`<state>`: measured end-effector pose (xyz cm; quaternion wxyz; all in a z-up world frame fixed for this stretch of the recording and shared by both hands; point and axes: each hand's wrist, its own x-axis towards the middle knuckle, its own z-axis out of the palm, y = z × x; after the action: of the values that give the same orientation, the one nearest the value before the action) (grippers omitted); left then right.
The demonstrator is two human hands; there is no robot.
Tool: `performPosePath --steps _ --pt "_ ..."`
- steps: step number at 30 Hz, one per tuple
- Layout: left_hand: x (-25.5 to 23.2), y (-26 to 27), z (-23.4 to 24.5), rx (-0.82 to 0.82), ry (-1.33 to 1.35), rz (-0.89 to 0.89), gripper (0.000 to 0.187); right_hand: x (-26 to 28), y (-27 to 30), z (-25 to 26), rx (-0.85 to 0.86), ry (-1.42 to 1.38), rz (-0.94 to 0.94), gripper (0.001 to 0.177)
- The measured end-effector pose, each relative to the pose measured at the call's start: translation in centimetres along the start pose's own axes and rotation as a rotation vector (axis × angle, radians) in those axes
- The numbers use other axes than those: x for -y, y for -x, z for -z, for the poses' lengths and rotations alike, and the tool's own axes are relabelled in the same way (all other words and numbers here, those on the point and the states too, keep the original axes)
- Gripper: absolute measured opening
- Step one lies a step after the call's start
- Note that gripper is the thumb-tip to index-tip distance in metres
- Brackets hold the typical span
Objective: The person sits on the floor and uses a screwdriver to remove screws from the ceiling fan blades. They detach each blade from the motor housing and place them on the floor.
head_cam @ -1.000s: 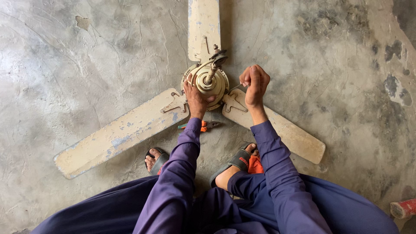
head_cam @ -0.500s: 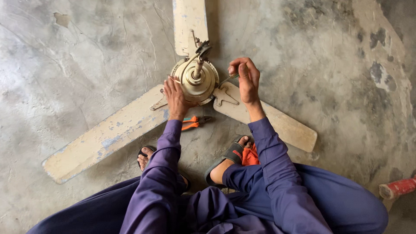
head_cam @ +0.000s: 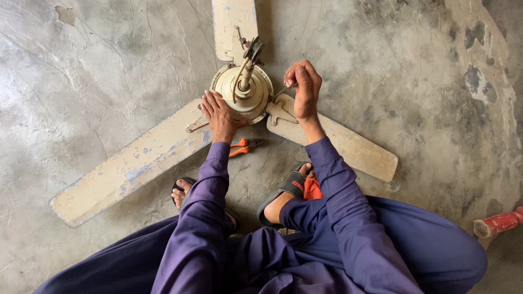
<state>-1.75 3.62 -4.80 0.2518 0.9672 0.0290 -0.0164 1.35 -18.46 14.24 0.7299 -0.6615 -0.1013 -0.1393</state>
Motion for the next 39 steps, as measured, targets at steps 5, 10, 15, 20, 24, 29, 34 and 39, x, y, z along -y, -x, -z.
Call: performPosePath --steps 5,10,15,20,24,29,34,39 --pt "-1.3 -0.4 0.8 0.038 -0.058 0.069 0.169 -0.2 0.1 -0.4 -0.002 0.029 -0.002 0.033" --pt "-1.5 -0.7 1.0 0.043 -0.091 0.085 0.172 -1.3 0.1 -0.5 -0.050 -0.005 -0.002 0.033" --pt "-1.1 -0.6 0.4 0.016 -0.090 0.061 0.173 -3.5 -0.3 0.5 0.036 -0.069 0.071 0.040" --pt "-1.1 -0.6 0.5 0.037 -0.104 0.069 0.171 -3.6 -0.5 -0.1 0.070 -0.056 0.045 0.041" --pt "-1.0 -0.7 0.6 0.034 -0.094 0.061 0.169 -2.6 -0.5 -0.9 -0.181 0.005 0.060 0.041" --pt "-0.7 -0.6 0.3 0.037 -0.102 0.049 0.164 -1.6 -0.8 -0.7 -0.276 -0.020 0.051 0.039" --pt "-0.8 -0.6 0.3 0.038 -0.095 0.045 0.164 -1.2 -0.2 -1.5 -0.271 0.055 0.079 0.033" --pt "-1.1 -0.5 0.7 0.045 -0.094 0.055 0.166 -0.8 0.5 -1.4 -0.034 0.046 0.048 0.033"
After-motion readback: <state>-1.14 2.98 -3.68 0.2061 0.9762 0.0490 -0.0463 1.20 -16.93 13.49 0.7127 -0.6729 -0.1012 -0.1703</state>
